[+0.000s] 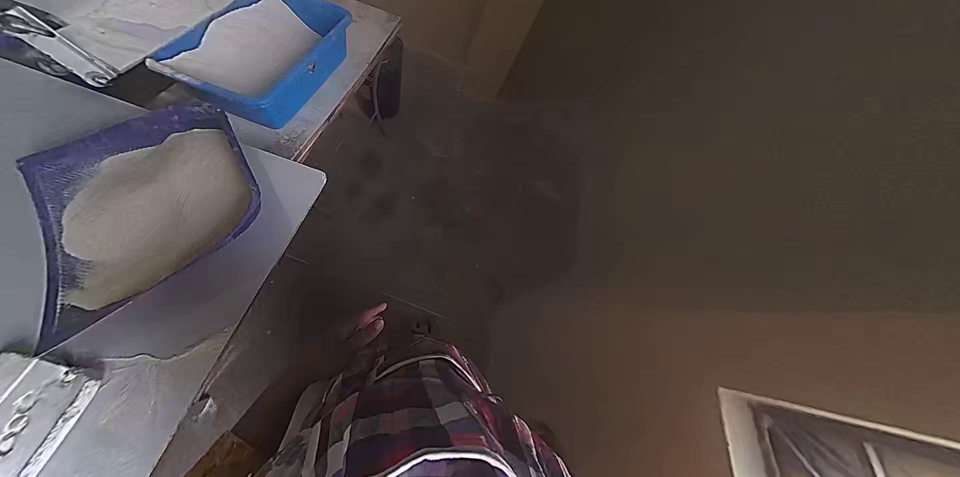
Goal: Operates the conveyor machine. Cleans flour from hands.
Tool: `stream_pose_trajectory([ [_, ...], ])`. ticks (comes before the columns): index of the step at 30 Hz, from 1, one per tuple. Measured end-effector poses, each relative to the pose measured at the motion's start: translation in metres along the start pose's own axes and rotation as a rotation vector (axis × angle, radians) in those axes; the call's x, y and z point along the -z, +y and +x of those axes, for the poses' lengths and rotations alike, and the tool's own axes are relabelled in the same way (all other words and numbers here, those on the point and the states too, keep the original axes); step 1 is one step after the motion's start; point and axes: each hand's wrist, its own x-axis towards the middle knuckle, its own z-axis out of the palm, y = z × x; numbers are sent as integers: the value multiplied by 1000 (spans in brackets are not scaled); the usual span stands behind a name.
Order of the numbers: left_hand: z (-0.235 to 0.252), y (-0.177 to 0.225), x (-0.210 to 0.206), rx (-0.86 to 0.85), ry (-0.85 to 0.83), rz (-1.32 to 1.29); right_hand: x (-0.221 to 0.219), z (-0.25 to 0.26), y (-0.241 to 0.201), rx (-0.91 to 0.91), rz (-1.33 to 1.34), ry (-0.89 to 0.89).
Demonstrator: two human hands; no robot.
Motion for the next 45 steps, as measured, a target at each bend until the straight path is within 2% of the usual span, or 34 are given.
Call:
stream_pose_trajectory([
  [2, 8, 36, 29, -139, 239, -9, 89, 53, -97, 84, -51, 143],
  [5, 18, 50, 54, -197, 538, -136, 192, 84, -263, 263, -67, 371],
  [7, 30, 51, 64, -180, 702, -179, 225, 92, -379, 422, -75, 470],
  [9, 49, 52, 71, -162, 823, -236, 229, 91, -482, 541, -85, 479],
  [12, 92, 62, 98, -184, 931, -365, 181, 97, -603, 749, -102, 363],
  [14, 128, 81, 136, -182, 937, -504, 130, 90, -656, 884, -191, 211],
  [16, 162, 107, 187, -129, 921, -709, 85, 79, -697, 1058, -460, 61],
  [18, 197, 134, 240, -69, 906, -927, 64, 64, -742, 1249, -762, -14],
  [20, 228, 152, 291, -47, 923, -1129, 58, 50, -802, 1453, -857, 5],
  [23, 261, 162, 352, -43, 996, -1382, 57, 35, -904, 1685, -755, 120],
  [25, 274, 163, 377, -42, 1035, -1457, 51, 31, -976, 1793, -717, 213],
  [27, 282, 163, 391, -52, 1069, -1486, 39, 32, -1050, 1874, -714, 253],
  [32, 295, 154, 404, -28, 1237, -1539, -33, 27, -1228, 1994, -738, 145],
  [37, 310, 162, 413, 126, 1483, -1678, -121, 39, -1357, 2063, -785, 86],
  [41, 317, 174, 427, 196, 1597, -1780, -165, 35, -1427, 2070, -751, 107],
  [45, 333, 181, 425, 244, 1721, -1826, -190, 33, -1450, 2118, -680, 94],
])
